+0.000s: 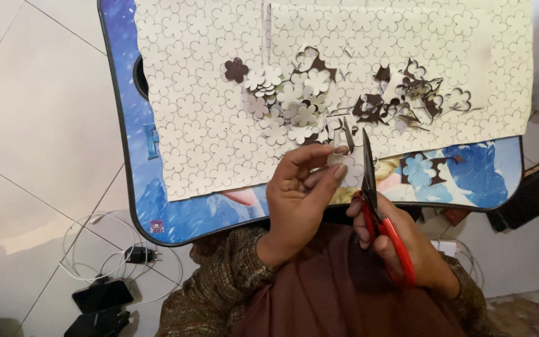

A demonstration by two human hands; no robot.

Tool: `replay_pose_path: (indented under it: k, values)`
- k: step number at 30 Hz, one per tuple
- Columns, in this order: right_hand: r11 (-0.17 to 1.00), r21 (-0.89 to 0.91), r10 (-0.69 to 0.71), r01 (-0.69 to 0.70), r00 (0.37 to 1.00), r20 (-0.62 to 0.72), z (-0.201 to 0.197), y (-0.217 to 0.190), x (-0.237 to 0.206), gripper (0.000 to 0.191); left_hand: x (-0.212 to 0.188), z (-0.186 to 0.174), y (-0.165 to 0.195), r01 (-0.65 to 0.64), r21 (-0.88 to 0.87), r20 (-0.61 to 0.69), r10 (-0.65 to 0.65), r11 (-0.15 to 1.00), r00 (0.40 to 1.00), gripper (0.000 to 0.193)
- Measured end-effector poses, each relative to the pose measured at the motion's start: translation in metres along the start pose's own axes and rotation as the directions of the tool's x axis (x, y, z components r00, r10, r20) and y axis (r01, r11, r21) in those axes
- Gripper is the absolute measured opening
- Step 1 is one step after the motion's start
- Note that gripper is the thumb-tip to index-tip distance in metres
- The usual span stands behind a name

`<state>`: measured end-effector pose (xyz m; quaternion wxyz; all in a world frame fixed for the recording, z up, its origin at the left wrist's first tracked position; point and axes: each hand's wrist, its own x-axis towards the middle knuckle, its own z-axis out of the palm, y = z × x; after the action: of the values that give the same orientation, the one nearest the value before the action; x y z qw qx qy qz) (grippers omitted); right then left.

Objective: The person uses red-handled scissors to cut flower-shaped pieces from a patterned sheet of paper. They hold the paper with the left hand and cut along the outlines with the right hand, placing finished pieces on the table.

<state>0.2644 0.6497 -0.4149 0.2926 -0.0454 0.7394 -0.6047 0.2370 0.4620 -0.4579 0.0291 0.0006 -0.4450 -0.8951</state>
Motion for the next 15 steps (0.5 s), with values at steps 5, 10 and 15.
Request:
replay_pose_path:
  k: [5,10,15]
  values:
    - [1.000,-0.009,-0.007,0.007,1.000,-0.005,0.0017,0.0034,-0.0016,0.093,-0.0008,0.0047,-0.0010,0.024,-0.065,-0.094,-0.030,0.998,0.995,0.050]
    - [0.996,0.085,0.021,-0.019,1.000,-0.021,0.0053,0.0066,0.0006,0.102,-0.0024,0.0055,0.0000,0.036,-0.088,-0.049,-0.040,0.995,0.998,0.061]
    - [0.999,0.050,0.008,-0.006,0.999,-0.037,0.0074,0.0040,0.0015,0.102,-0.0021,0.0061,0.0044,0.104,-0.080,-0.040,-0.107,0.991,0.993,0.071]
